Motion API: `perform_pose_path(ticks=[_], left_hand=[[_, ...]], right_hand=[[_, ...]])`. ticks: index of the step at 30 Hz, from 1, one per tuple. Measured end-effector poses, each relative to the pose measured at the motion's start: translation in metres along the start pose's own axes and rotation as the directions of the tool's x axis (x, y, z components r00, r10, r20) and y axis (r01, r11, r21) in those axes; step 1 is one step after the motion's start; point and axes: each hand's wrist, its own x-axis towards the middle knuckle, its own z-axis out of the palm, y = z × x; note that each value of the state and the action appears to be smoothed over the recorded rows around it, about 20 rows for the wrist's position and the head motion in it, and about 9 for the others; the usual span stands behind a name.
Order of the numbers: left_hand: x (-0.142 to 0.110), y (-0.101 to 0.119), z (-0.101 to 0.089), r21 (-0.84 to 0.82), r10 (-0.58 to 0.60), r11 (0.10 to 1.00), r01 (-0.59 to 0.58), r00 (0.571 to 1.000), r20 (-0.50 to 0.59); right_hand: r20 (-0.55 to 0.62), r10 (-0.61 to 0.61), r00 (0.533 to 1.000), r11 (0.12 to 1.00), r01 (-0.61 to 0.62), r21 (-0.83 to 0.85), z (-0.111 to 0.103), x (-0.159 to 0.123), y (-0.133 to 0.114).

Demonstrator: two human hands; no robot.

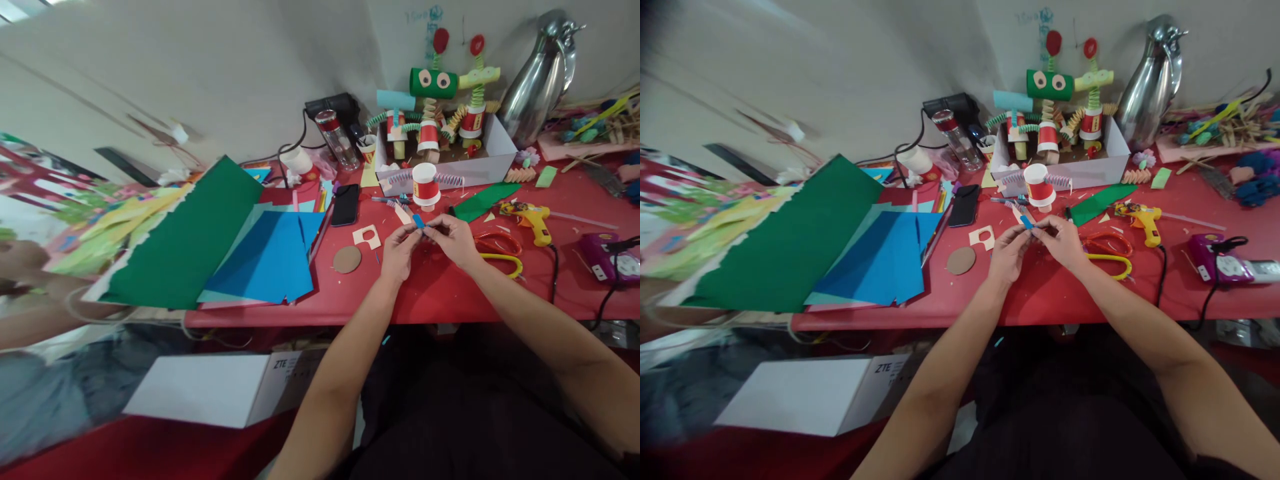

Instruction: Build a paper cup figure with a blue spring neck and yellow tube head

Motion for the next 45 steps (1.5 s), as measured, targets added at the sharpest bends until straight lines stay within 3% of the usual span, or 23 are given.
perform_pose_path(ticks=[6,9,15,19,22,26,34,39,45], left_hand=[[-0.004,0.003,0.004,0.014,-0.048,0.999,0.047,0.995,0.088],[-0.004,0.005,0.004,0.051,-0.059,0.997,0.054,0.994,0.095],[-0.004,0.005,0.004,0.013,-0.035,0.999,0.034,0.994,0.102],[-0.003,0.001,0.002,0.074,0.041,0.996,-0.042,0.999,0.014],[-0.003,-0.002,0.000,0.167,0.119,0.978,-0.122,0.993,0.025],[-0.005,-0.003,-0.001,0.121,0.098,0.987,-0.109,0.991,0.093],[-0.004,-0.005,-0.001,0.105,0.125,0.986,-0.129,0.991,0.040],[-0.007,-0.004,0.000,0.179,0.134,0.973,-0.144,0.989,0.069],[-0.004,-0.007,-0.001,0.164,0.220,0.961,-0.223,0.975,0.039]], right_hand=[[0.005,-0.061,0.998,0.987,0.061,-0.149,-0.004,0.000,-0.003],[-0.013,-0.015,1.000,0.997,0.014,-0.074,-0.004,0.001,-0.006],[0.060,0.068,0.996,0.998,-0.069,0.010,-0.003,0.001,-0.012],[0.053,0.051,0.997,0.999,-0.051,-0.015,-0.002,0.002,-0.009],[0.051,0.027,0.998,0.999,-0.025,-0.035,-0.004,0.002,-0.008],[0.053,0.039,0.998,0.999,-0.038,-0.023,-0.005,0.003,-0.007],[0.012,0.058,0.998,0.998,-0.059,0.038,-0.001,0.002,-0.007],[0.013,0.045,0.999,0.999,-0.045,0.016,-0.003,0.003,-0.004],[0.013,0.039,0.999,0.998,-0.040,0.045,0.000,0.001,-0.005]])
